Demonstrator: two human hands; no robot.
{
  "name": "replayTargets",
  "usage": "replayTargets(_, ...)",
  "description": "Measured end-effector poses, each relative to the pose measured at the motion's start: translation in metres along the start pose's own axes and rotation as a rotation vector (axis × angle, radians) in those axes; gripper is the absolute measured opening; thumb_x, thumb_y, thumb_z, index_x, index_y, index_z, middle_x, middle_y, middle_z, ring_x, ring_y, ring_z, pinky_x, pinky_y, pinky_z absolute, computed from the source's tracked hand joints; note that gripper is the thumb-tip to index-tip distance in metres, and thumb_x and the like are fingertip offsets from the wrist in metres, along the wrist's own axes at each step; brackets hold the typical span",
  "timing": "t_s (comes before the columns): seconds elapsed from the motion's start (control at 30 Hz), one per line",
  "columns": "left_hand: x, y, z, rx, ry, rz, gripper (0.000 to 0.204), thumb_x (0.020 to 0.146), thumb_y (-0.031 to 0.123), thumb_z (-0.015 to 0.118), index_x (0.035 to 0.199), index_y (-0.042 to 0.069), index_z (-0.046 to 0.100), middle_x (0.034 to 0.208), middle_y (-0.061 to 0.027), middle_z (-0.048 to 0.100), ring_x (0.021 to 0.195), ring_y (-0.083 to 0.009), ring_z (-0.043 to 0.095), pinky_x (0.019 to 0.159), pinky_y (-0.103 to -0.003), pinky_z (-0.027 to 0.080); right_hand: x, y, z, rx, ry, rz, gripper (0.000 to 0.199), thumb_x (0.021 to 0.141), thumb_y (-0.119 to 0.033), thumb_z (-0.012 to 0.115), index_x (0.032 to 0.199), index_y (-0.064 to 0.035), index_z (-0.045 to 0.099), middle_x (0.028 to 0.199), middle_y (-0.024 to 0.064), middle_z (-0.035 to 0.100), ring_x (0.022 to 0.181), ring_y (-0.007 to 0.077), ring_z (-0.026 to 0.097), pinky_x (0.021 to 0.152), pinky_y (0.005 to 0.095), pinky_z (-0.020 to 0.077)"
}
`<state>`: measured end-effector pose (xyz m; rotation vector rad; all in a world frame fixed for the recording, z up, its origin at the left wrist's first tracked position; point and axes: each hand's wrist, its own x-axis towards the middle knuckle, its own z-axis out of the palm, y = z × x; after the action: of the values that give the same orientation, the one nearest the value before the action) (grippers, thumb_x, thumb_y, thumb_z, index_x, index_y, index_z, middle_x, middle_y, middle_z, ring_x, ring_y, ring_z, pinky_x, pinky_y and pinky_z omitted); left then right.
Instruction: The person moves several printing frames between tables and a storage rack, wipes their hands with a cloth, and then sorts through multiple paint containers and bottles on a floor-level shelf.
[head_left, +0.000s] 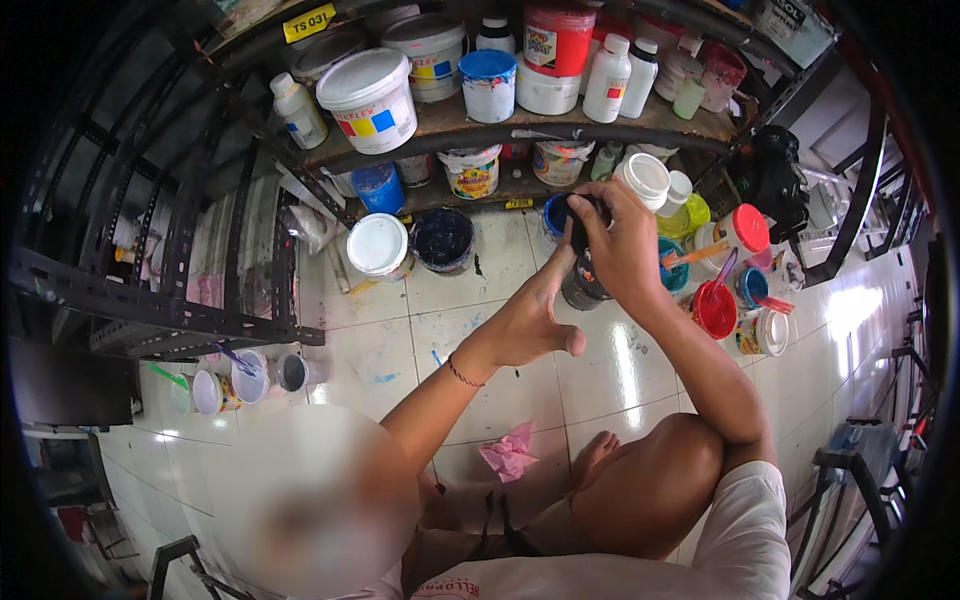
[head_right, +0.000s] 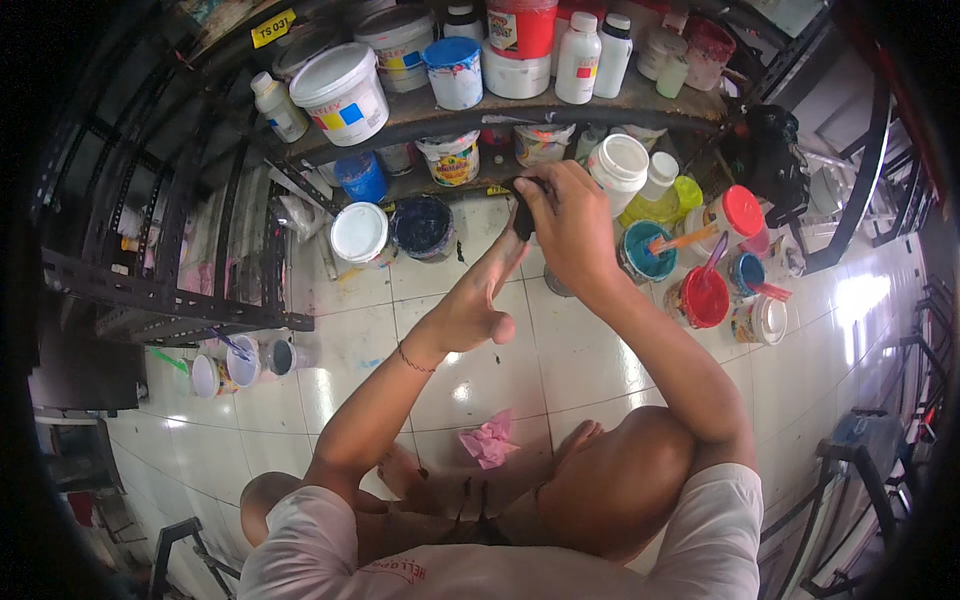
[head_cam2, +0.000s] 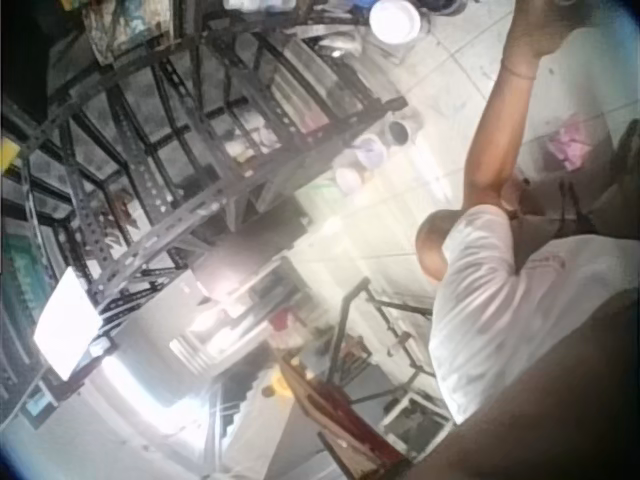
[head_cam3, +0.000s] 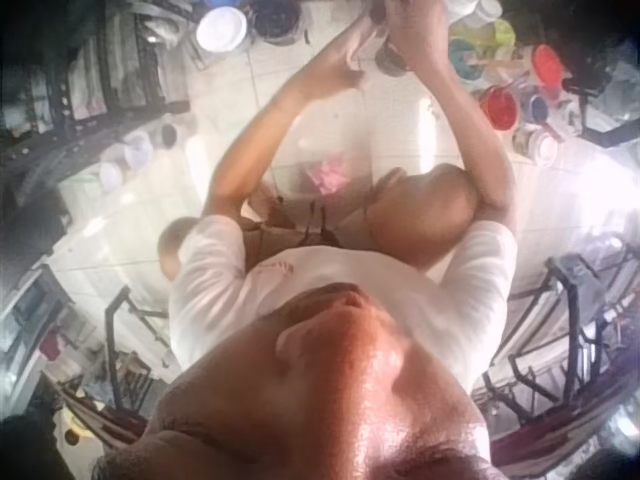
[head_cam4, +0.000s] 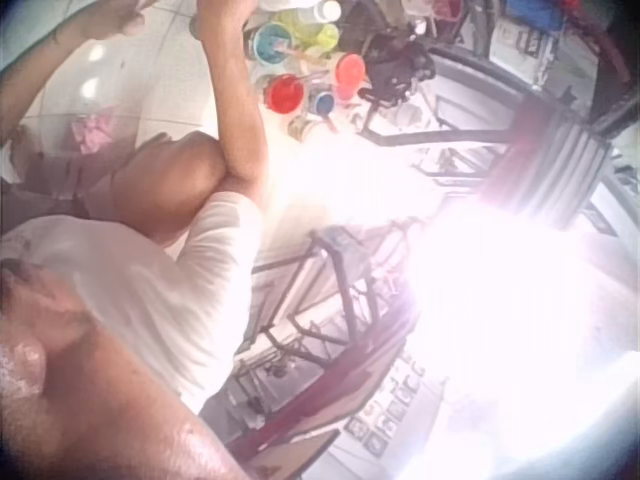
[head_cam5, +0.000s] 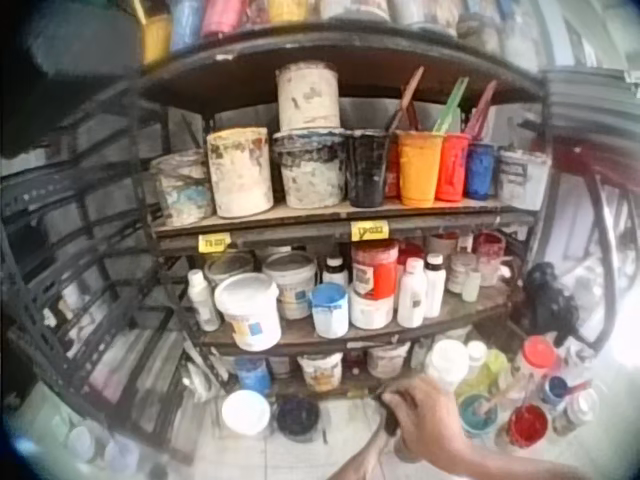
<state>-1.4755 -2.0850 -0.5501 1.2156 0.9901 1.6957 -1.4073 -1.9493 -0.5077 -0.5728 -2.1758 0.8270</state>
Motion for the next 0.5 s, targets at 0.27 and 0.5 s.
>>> replayTargets(0.27, -0.092, -0.085, -0.040, 0.955, -0.866, -0.810, 0.073, 0.081, 0.060, 0.061, 0.129, 0.006, 0.049, 0.128, -0.0209, 0.049, 0.114, -0.0350, 0.053, 0.096, -0.046, 0.043, 0.002, 0.024, -0.025, 0.114, 0.071, 0.165, 0.029, 0.089, -0.023, 0.064, 0.101, 0.0028, 0.064, 0.080, 0.0055, 0.063, 0.073, 0.0105, 0.054, 0.069, 0.0269, 0.0446)
replayTargets(0.5, -0.267, -0.149, 0.047, 1.369, -0.718, -0.173, 0.049, 0.076, 0.036, 0.067, 0.116, 0.011, 0.053, 0.123, -0.0194, 0.047, 0.114, -0.0370, 0.048, 0.087, -0.044, 0.050, -0.008, 0.029, -0.018, 0.174, -0.067, 0.237, 0.028, 0.089, -0.022, 0.063, 0.103, 0.0017, 0.064, 0.077, 0.0034, 0.061, 0.070, 0.0089, 0.053, 0.065, 0.0235, 0.0434)
